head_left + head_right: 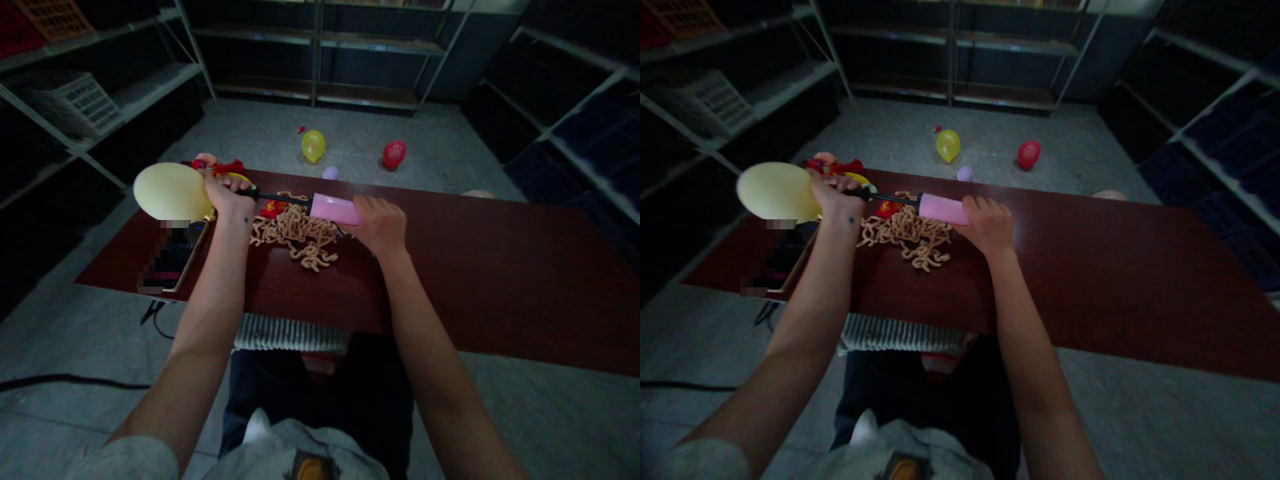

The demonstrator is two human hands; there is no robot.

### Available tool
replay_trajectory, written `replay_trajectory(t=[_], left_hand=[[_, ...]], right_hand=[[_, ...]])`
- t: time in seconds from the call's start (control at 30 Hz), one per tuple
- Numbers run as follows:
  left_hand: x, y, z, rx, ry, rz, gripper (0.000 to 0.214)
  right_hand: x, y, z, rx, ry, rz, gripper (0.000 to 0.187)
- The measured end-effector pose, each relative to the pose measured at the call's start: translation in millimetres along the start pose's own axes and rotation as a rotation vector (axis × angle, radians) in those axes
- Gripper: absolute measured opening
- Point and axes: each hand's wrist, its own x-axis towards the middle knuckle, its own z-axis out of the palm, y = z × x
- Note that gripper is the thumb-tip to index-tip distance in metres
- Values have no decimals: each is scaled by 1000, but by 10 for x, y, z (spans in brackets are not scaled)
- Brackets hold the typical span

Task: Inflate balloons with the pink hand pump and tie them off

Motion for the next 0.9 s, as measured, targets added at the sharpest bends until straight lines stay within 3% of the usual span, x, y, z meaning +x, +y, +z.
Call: replay_trajectory(t=[0.17,0.33,0.47,0.63,0.9], left_hand=[[-20,151,39,19,-56,34,51],[-160,156,101,39,-117,60,43],[-187,85,101,44,-166,61,40],[-235,-38,83,68,-135,30,45],[-501,-378,25,154,-199,-67,59]], right_hand=[[0,107,-54,-47,72,-4,46],[-10,156,-80,-44,63,18,48],[-12,141,-77,-28,11,19,45],[11,8,-98,-4,-49,-6,41],[3,-266,-26,121,-80,9,42]])
